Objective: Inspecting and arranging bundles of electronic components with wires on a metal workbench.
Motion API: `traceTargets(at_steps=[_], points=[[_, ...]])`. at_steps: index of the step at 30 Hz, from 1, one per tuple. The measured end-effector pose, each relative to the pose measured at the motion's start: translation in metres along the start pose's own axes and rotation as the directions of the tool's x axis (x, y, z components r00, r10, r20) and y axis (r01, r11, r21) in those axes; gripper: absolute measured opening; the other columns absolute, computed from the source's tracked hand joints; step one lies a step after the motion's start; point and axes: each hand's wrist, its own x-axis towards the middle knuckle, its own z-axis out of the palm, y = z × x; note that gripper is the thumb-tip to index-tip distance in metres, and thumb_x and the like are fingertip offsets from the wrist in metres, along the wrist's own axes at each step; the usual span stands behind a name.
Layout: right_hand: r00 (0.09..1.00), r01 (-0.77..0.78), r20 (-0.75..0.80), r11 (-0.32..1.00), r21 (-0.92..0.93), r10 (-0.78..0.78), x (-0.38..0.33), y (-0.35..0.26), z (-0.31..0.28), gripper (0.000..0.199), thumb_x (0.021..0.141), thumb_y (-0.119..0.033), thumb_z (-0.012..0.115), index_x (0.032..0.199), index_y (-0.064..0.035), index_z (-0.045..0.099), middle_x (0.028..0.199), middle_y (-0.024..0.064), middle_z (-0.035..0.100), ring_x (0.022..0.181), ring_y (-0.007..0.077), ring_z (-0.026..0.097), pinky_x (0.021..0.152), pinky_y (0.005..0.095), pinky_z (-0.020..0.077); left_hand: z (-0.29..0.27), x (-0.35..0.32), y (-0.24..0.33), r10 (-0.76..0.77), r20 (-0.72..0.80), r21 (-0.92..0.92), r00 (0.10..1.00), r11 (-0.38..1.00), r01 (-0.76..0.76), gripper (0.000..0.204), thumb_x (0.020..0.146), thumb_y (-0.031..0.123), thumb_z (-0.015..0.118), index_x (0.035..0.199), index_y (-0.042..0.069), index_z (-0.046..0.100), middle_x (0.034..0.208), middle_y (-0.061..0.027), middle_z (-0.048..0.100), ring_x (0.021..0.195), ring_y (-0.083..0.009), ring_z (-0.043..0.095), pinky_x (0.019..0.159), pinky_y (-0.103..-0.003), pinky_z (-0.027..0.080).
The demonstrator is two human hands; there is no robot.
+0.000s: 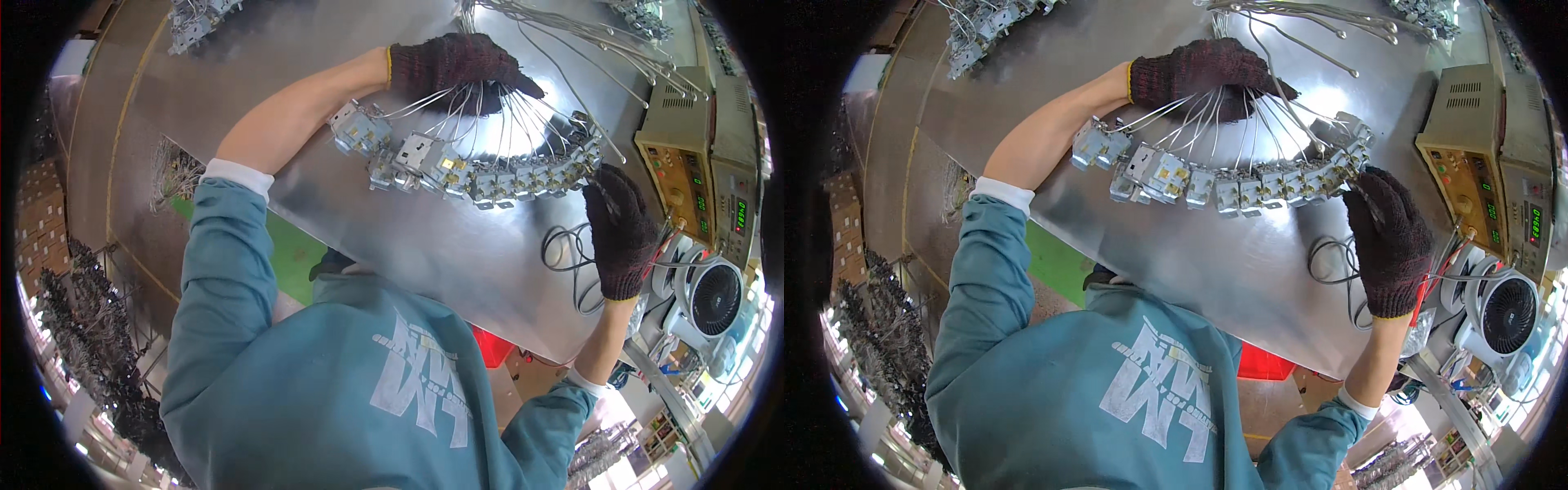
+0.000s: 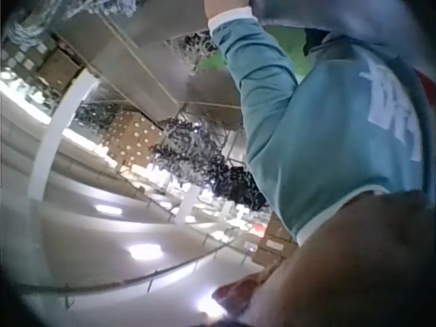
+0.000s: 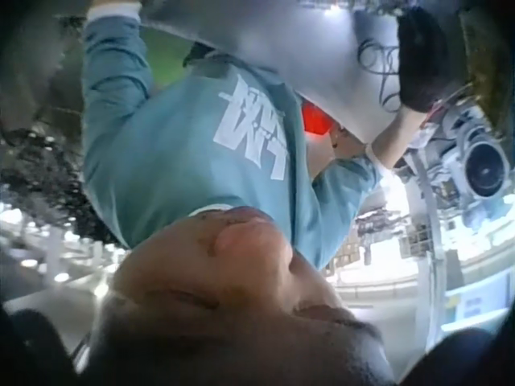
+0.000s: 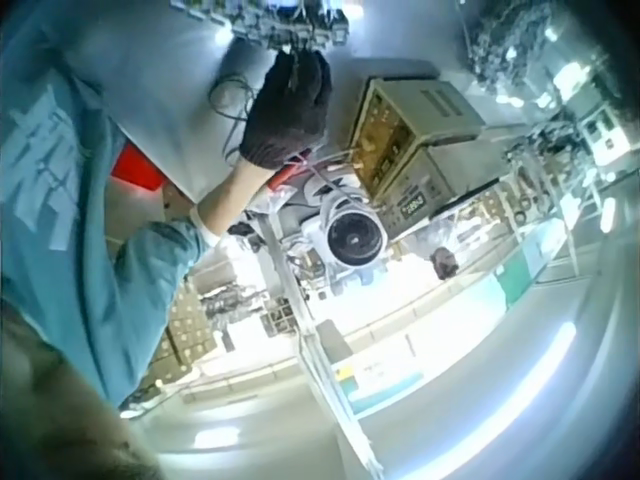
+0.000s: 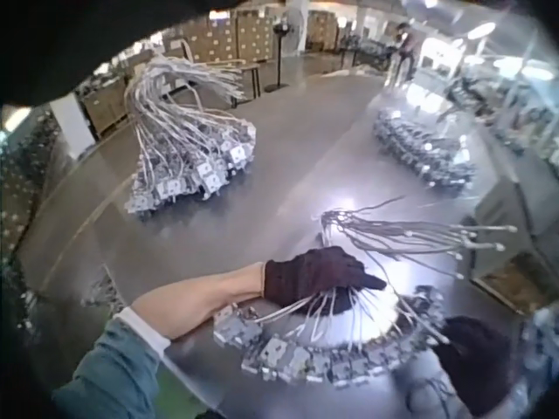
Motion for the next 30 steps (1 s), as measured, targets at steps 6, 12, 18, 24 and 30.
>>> traceTargets(at_steps=[6,12,18,24,30], points=[[0.994,-0.078,-0.073,0.99,0.118,0.087,-0.005,-0.004,0.009,0.032,0.098,-0.008,0.08,0.129,-0.007,0.076,0.128,0.0133,0.077,0.105,0.0225,0.077,0.088,0.0348,0.0614,-0.005,0.001,0.006,-0.047,0.014,-0.046,0.999,0.998,0.047,0.054,0.095,0.018,0.073,0.148,0.025,0.066,0.107,-0.0119,0.073,0.096,-0.0338,0.072,0.091,-0.048,0.061],[0.931,-0.327,-0.033,0.868,0.374,0.365,-0.021,-0.027,0.019,0.03,0.098,-0.004,0.077,0.129,-0.0044,0.075,0.125,0.0139,0.077,0.11,0.0236,0.075,0.093,0.0348,0.0593,-0.002,-0.001,0.003,0.004,-0.027,-0.028,1.0,1.0,-0.004,0.054,0.094,0.017,0.075,0.147,0.023,0.067,0.104,-0.0123,0.072,0.094,-0.034,0.072,0.088,-0.048,0.061],[0.995,-0.07,-0.058,0.993,0.091,0.076,-0.012,-0.025,0.01,0.03,0.093,-0.005,0.081,0.123,-0.0058,0.077,0.125,0.0161,0.076,0.112,0.0311,0.076,0.097,0.0387,0.0589,0.001,-0.001,0.0,0.034,-0.042,0.008,0.999,0.999,-0.034,0.058,0.093,0.016,0.075,0.149,0.022,0.064,0.1,-0.0118,0.071,0.091,-0.0337,0.071,0.085,-0.049,0.06],[0.993,-0.071,-0.089,0.992,0.106,0.08,-0.011,-0.03,0.011,0.029,0.094,-0.002,0.079,0.123,-0.0055,0.077,0.126,0.0165,0.076,0.111,0.0309,0.076,0.094,0.0388,0.0601,0.002,-0.001,0.0,-0.013,-0.014,0.016,1.0,1.0,0.013,0.055,0.098,0.021,0.073,0.151,0.023,0.062,0.104,-0.0135,0.072,0.093,-0.0346,0.071,0.086,-0.049,0.06],[0.814,-0.472,0.026,0.636,0.61,0.58,-0.033,-0.052,0.027,0.028,0.096,0.0,0.077,0.124,-0.0006,0.075,0.122,0.0177,0.078,0.11,0.0291,0.076,0.096,0.0373,0.0589,0.006,0.004,-0.002,0.011,-0.012,0.071,1.0,0.997,-0.011,0.052,0.101,0.028,0.071,0.152,0.025,0.061,0.108,-0.0148,0.073,0.096,-0.0376,0.072,0.089,-0.051,0.06]])
